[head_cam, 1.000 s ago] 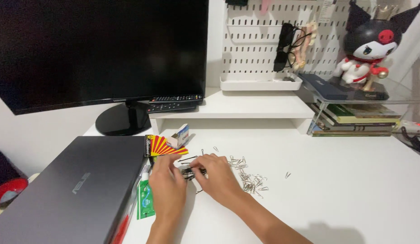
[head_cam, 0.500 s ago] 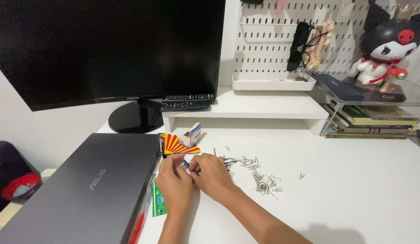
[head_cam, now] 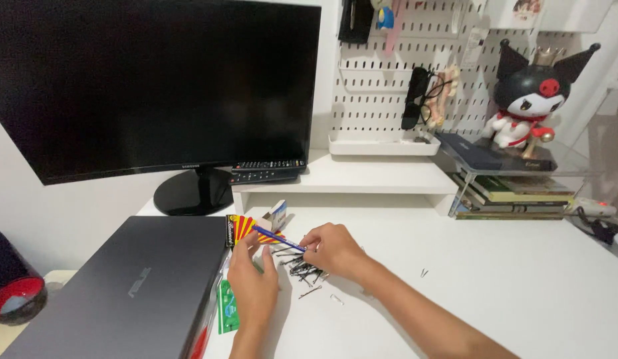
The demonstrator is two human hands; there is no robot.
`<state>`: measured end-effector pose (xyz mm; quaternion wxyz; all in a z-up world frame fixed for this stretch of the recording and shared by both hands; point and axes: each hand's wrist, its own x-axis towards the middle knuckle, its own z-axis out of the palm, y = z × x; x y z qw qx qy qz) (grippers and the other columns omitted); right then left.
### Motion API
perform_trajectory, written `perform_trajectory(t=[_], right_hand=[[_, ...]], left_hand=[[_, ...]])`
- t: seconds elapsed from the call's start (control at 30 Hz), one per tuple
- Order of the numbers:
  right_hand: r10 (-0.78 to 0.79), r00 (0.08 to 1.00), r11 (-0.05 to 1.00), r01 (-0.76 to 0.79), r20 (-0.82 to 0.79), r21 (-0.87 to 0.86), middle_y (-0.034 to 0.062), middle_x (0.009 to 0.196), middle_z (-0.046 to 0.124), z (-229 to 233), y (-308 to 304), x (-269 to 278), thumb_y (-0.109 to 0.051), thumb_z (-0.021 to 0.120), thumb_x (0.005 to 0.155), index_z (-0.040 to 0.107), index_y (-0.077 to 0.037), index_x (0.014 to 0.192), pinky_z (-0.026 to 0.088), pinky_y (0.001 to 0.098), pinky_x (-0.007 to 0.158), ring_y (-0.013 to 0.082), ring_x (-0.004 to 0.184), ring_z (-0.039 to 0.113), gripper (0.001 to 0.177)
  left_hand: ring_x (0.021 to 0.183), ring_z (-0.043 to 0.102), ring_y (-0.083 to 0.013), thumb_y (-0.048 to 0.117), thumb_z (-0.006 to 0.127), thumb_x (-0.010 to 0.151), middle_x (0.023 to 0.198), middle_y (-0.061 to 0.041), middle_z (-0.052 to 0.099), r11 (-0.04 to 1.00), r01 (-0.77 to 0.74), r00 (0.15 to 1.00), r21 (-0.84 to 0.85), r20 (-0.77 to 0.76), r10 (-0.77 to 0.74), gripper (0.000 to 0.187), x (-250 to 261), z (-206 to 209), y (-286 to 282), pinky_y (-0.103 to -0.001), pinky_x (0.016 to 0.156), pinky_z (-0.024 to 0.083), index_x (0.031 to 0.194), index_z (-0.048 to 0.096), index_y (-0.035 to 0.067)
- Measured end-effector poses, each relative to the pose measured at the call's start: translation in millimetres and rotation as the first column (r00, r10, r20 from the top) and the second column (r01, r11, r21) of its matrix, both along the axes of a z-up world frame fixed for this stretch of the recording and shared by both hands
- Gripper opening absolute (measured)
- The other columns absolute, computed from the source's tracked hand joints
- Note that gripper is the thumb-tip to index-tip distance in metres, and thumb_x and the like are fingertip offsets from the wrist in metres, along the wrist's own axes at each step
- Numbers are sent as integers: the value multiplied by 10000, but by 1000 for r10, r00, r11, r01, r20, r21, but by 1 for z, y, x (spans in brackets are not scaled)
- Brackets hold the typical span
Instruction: Organize various office and art supplies by putting them away into a drawer and onto a pegboard storage system.
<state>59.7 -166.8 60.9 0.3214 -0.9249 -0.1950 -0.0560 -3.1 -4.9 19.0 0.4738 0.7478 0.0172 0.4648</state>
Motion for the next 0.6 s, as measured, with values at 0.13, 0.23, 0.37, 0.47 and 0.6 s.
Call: perform_trajectory(t=[0.13, 0.23, 0.37, 0.47, 0.6], right_hand=[[70, 997, 995, -69, -11, 72, 43, 764, 763, 35, -19, 3, -160, 719, 750, 823, -62, 995, 568, 285, 664, 129, 675, 701, 283], [35, 997, 999, -32, -66, 36, 61, 692, 698, 74, -32, -2, -162, 734, 764, 791, -57, 994, 516, 307, 606, 137, 611, 610, 260], [90, 993, 986, -78, -75, 148, 65, 651, 674, 103, -60, 24, -145, 711, 774, 788, -41, 953, 503, 278, 560, 104, 588, 584, 221], [146, 989, 976, -148, 21, 158, 24, 711, 716, 139, -86, 42, -128, 708, 777, 771, -33, 930, 514, 264, 548, 71, 603, 609, 191], [94, 995, 978, -87, -32, 191, 44, 721, 704, 192, -119, 57, -166, 766, 840, 773, -44, 946, 465, 270, 550, 69, 612, 571, 161]], left_hand=[[879, 761, -252, 153, 679, 905, 1119, -136, 729, 959, 97, 962, -266, -222, -159, 391, 22, 24, -4, -376, 739, 581, 1253, 603, -6], [922, 778, -174, 154, 666, 929, 1075, -152, 735, 781, 423, 889, -459, 43, -456, 398, 54, 47, -13, -297, 768, 596, 1271, 549, -13], [873, 772, -181, 130, 663, 928, 1043, -143, 757, 644, 588, 772, -489, 104, -627, 323, 81, 104, -37, -297, 791, 642, 1196, 633, -48], [854, 751, -171, 118, 687, 912, 1010, -137, 774, 644, 617, 740, -452, 54, -671, 311, 104, 150, -59, -312, 780, 632, 1172, 673, -52], [832, 739, -160, 129, 711, 922, 961, -131, 797, 684, 615, 729, -393, -48, -683, 269, 124, 207, -94, -302, 777, 623, 1110, 733, -62]])
